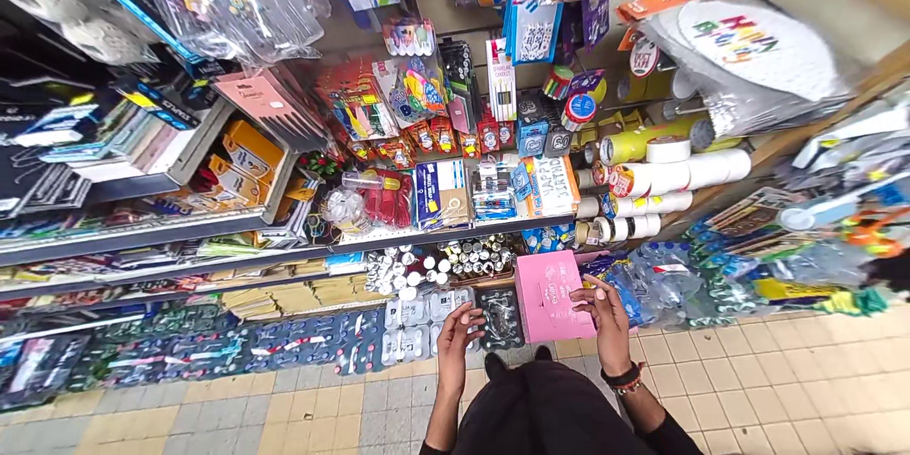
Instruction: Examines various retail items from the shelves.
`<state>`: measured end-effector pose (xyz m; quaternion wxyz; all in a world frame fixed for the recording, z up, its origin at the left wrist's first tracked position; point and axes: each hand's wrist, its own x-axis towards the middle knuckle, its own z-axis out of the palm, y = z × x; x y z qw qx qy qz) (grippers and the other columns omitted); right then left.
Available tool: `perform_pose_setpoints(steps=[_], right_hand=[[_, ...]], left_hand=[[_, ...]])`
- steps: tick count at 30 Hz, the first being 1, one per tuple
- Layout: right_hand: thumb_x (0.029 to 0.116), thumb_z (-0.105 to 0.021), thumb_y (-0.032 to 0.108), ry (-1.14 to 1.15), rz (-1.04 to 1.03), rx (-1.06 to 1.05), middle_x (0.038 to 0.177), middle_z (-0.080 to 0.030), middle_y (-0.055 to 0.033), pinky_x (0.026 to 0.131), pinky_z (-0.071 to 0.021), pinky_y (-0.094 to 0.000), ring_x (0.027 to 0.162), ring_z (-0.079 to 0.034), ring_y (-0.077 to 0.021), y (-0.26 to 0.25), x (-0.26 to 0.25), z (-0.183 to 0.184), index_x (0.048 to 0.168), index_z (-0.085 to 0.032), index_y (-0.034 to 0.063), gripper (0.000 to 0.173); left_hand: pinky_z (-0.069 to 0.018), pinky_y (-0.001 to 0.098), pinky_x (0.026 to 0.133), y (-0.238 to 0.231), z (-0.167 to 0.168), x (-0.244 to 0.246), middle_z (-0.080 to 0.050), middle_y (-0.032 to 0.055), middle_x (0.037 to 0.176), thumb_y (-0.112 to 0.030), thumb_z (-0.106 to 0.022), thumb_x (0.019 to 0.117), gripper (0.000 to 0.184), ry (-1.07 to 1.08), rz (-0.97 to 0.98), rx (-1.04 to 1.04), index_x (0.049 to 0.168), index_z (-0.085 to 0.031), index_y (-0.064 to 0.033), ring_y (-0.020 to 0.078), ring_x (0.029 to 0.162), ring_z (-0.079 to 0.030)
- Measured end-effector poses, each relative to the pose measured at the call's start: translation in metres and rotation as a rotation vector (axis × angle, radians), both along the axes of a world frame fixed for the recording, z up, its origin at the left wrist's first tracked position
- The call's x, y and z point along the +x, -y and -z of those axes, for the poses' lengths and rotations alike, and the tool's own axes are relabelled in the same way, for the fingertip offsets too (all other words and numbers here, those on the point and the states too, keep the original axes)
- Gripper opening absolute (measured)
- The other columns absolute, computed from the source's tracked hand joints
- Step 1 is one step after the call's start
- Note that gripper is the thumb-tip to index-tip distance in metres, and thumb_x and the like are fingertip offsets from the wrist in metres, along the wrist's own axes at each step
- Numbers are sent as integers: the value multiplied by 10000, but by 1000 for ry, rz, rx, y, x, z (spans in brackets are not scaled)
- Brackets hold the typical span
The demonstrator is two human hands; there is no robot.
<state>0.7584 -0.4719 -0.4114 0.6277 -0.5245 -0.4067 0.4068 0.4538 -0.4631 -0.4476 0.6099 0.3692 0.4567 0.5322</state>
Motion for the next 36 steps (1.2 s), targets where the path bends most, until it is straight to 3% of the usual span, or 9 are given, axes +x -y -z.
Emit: perform_pose_setpoints(steps=[5, 8, 12, 15, 18, 22, 25, 31, 36], right_hand=[[1104, -346, 283, -16, 4, 6, 1060, -711, -200, 783, -617, -410, 952, -709, -305, 0, 5, 0, 1413, -505, -31, 469], [1103, -343, 306, -130, 11, -62, 1052, -712, -219, 765, -614, -413, 945, -712, -311, 5, 3, 5, 1411, -512, -16, 477], [1098, -347, 372, -201, -39, -117, 1066, -707, -223, 772, -616, -408, 953, -712, -306, 12, -2, 5, 1420, -511, -11, 527], [1100, -320, 397, -197, -41, -100, 1067, -710, -223, 774, -614, -404, 945, -714, -298, 24, 0, -1, 1423, -500, -21, 557], [1092, -303, 422, -188, 37, -153, 1063, -720, -213, 771, -618, -405, 941, -720, -294, 48, 12, -3, 1405, -520, -17, 581], [1076, -353, 497, -156, 218, -171, 1065, -722, -209, 756, -622, -403, 933, -723, -295, 88, 41, 3, 1397, -528, -17, 630], [1090, -314, 461, -180, 360, -229, 1063, -730, -188, 747, -618, -387, 928, -725, -273, 118, 56, 8, 1384, -552, 5, 592], [1096, -248, 482, -252, 486, -298, 1059, -739, -167, 758, -614, -379, 929, -726, -250, 138, 70, 11, 1329, -605, 17, 631], [1101, -216, 470, -266, 417, -309, 1049, -739, -175, 754, -614, -385, 936, -725, -259, 121, 75, 16, 1286, -626, -2, 652]], left_hand=[[-602, 455, 853, -2, 4, 3, -652, 252, 1257, -270, -461, 1080, 437, 17, 3, -23, 1413, -540, 3, 360, 1087, -675], [-597, 468, 866, -38, 0, 13, -670, 232, 1227, -223, -475, 1069, 406, -31, 51, 10, 1383, -555, 21, 345, 1080, -679], [-602, 446, 892, -170, -46, 48, -682, 167, 1222, -214, -576, 1031, 404, -273, 146, 244, 1350, -569, 35, 272, 1061, -691], [-596, 453, 861, -271, -95, 86, -681, 121, 1227, -368, -670, 980, 483, -477, 115, 293, 1367, -581, -92, 247, 1024, -693], [-519, 548, 919, -323, -133, 116, -588, 179, 1357, -521, -696, 923, 726, -670, 87, 267, 1483, -429, -143, 356, 1145, -614], [-449, 572, 1070, -446, -154, 186, -443, 270, 1486, -614, -794, 756, 1081, -891, -239, 225, 1558, -334, -54, 420, 1337, -483], [-462, 551, 1054, -472, -153, 215, -321, 293, 1564, -603, -804, 755, 1199, -972, -337, 144, 1620, -175, -63, 459, 1381, -413], [-467, 539, 1052, -491, -142, 220, -456, 254, 1489, -569, -709, 847, 926, -1077, -398, 195, 1526, -389, -27, 416, 1346, -482], [-473, 491, 1060, -485, -135, 212, -498, 206, 1471, -565, -675, 869, 858, -1082, -415, 272, 1493, -435, -28, 338, 1316, -537]])
